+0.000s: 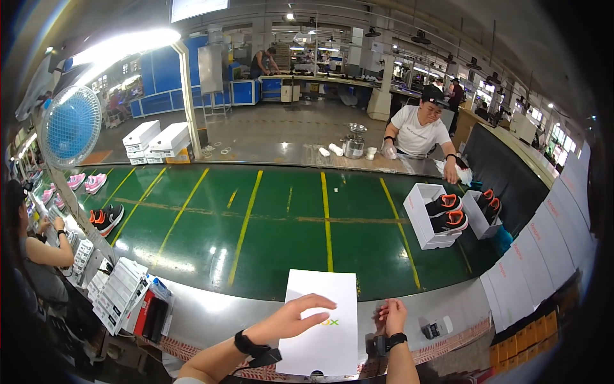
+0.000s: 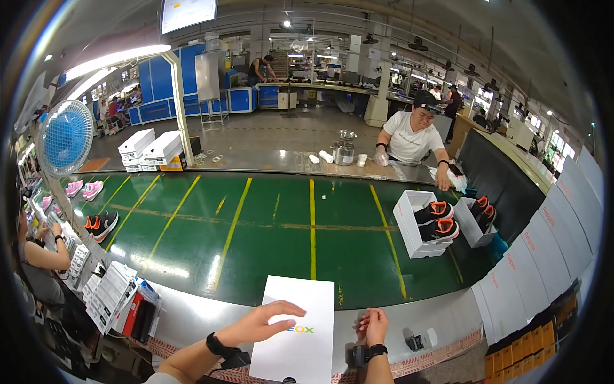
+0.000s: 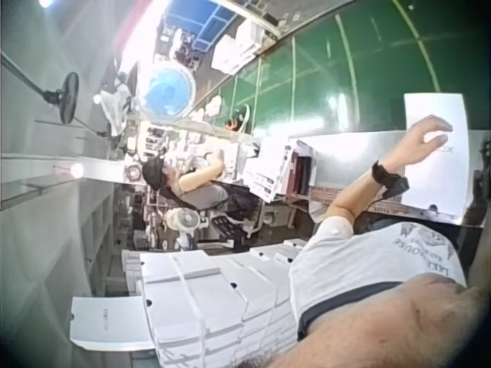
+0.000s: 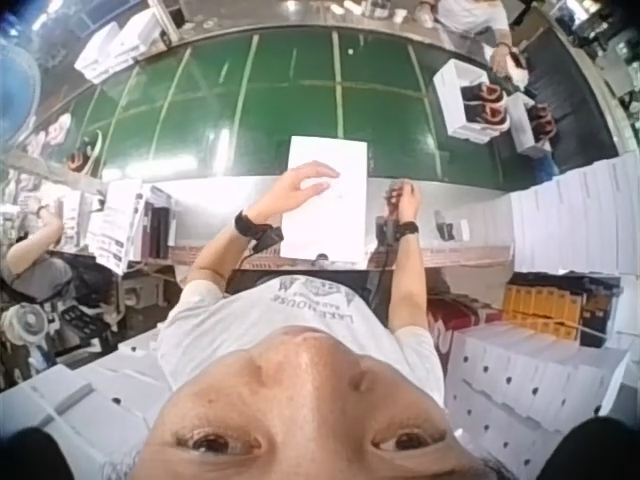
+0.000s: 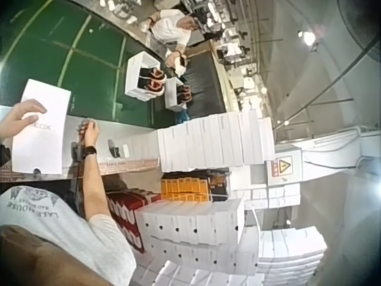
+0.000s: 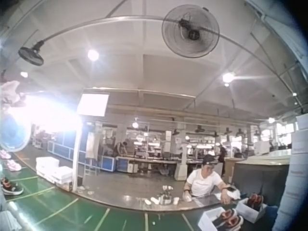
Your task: The recorder scans the barcodes on shoe boxes and pairs of shoes before placing the shoes into the correct boxes on a production line.
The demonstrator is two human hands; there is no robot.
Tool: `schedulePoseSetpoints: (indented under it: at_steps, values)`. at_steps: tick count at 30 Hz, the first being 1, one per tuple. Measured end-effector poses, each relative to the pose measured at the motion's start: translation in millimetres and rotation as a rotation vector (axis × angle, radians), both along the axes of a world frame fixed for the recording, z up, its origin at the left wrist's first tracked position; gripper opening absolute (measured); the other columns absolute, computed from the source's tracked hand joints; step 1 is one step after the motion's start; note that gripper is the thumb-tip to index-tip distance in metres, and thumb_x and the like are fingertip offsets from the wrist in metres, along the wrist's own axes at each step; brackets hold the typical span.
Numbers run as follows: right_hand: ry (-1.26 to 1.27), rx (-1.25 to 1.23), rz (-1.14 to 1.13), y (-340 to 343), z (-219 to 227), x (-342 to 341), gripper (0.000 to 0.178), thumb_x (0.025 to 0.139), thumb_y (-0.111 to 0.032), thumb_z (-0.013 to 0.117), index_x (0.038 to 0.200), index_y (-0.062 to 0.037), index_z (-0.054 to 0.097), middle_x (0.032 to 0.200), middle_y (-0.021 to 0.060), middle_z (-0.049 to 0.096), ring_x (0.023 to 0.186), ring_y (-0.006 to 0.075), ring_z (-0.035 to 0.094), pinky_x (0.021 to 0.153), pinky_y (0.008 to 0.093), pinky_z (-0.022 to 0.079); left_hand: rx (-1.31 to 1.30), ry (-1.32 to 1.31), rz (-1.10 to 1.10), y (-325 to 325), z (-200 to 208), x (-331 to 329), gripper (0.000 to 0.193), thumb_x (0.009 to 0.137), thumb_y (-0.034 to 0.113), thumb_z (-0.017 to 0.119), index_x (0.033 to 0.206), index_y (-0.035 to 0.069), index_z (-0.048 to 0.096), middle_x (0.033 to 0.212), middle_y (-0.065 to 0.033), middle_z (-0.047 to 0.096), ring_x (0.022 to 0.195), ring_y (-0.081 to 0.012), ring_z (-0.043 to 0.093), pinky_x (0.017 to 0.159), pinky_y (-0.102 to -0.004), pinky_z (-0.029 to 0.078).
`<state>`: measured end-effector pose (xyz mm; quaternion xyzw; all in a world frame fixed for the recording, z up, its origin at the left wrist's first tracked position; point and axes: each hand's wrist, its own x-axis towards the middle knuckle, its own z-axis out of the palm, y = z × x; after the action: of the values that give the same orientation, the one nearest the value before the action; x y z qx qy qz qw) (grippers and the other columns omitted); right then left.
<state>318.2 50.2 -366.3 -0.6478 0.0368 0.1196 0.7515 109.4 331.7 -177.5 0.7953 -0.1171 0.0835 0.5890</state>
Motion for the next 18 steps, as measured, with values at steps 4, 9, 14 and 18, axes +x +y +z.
schedulePoseSetpoints:
  at_steps: [4,9,14,18]
  values:
    - [-0.009,-0.017,-0.008,4.7,1.5,-0.3,0.020,0.102,-0.020,0.051,0.097,-0.0022,0.059,0.075,0.0070,0.061,0.054,0.0104,0.056,0.043,0.0230,0.047,-0.784,0.197,-0.073,-40.8,-13.5,33.7,0.025,0.104,0.017,0.052,0.119,-0.001,0.060,0.117,-0.0105,0.065,0.111,-0.0186,0.062,0.100,-0.0342,0.048]
    - [-0.067,-0.068,-0.032,9.6,-2.1,-8.6,0.018,0.102,-0.019,0.051,0.095,-0.0036,0.059,0.072,0.0054,0.061,0.052,0.0097,0.055,0.043,0.0230,0.046,-0.786,0.314,0.000,-66.0,-70.2,66.8,0.022,0.104,0.015,0.052,0.117,-0.002,0.060,0.109,-0.0092,0.066,0.101,-0.0163,0.064,0.096,-0.0309,0.050]
    - [-0.205,-0.214,-0.034,19.8,-10.2,-19.9,0.015,0.100,-0.016,0.055,0.090,-0.0049,0.059,0.070,0.0027,0.061,0.052,0.0076,0.054,0.044,0.0228,0.044,-0.608,0.357,-0.005,-68.4,-98.9,71.4,0.020,0.103,0.014,0.054,0.113,-0.001,0.063,0.101,-0.0044,0.066,0.095,-0.0127,0.064,0.087,-0.0269,0.052]
    - [-0.217,-0.247,-0.042,18.7,-12.1,-22.1,0.015,0.100,-0.016,0.056,0.089,-0.0049,0.059,0.068,0.0014,0.060,0.052,0.0068,0.054,0.044,0.0227,0.043,-0.342,0.255,0.006,-76.1,-97.0,66.0,0.020,0.100,0.015,0.058,0.112,0.000,0.065,0.100,-0.0062,0.066,0.088,-0.0123,0.062,0.077,-0.0265,0.051]
